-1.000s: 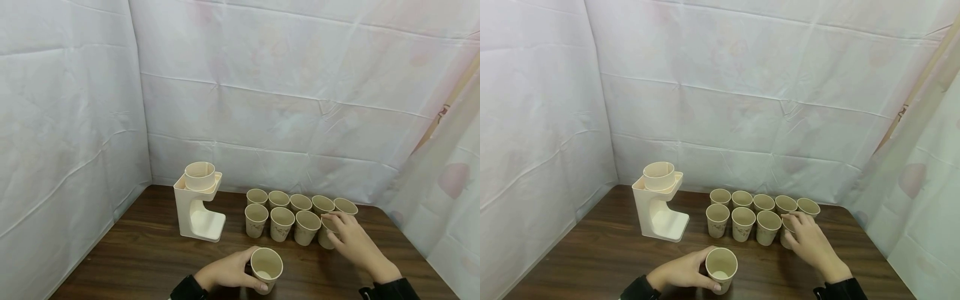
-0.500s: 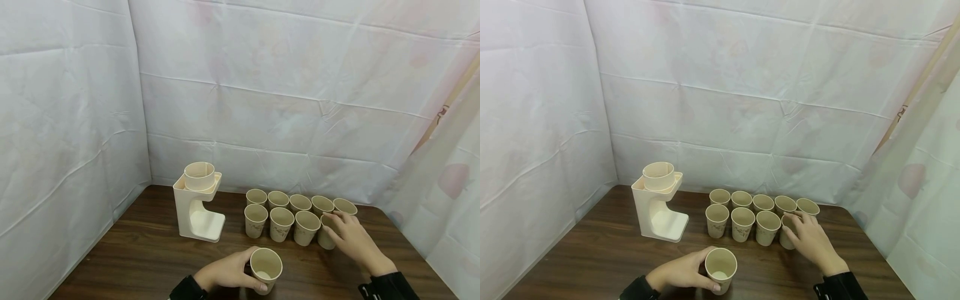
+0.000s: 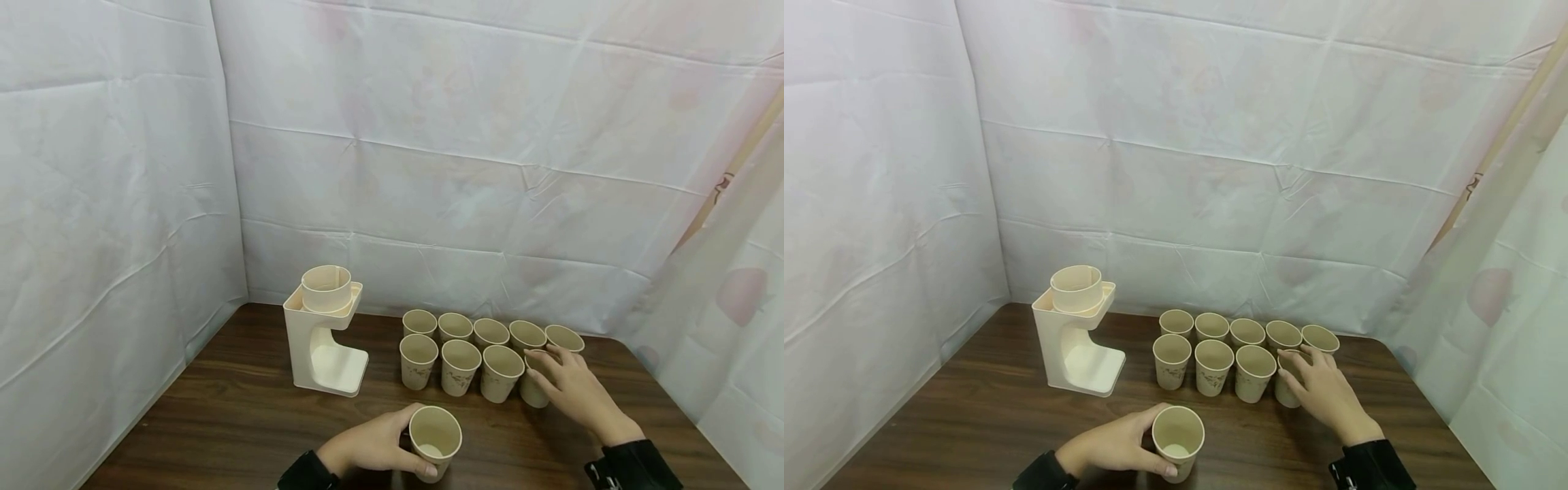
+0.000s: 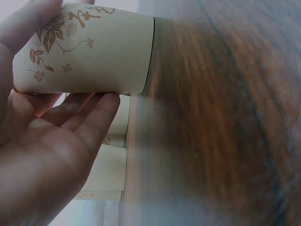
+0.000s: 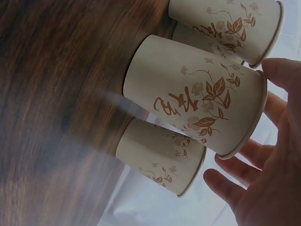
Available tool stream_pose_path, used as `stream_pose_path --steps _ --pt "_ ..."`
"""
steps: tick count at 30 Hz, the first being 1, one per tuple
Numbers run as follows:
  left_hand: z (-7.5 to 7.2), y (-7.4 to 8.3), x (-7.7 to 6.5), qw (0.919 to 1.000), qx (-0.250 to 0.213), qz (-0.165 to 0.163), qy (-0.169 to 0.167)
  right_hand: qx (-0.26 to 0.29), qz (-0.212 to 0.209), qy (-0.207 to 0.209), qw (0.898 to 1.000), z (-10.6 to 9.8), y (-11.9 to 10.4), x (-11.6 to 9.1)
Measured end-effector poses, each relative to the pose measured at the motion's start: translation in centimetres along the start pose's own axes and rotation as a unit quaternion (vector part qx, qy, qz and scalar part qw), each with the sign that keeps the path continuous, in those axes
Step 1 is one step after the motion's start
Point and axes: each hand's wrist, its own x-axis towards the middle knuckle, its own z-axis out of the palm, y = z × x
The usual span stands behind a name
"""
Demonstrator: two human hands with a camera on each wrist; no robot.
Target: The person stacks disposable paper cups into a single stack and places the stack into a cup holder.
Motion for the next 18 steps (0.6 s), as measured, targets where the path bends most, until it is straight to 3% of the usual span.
stream_pose_path --steps 18 --pt "0.0 0.08 -0.03 1.0 0.001 0.002 0.001 0.031 0.0 -0.005 1.0 0.09 0.43 0.92"
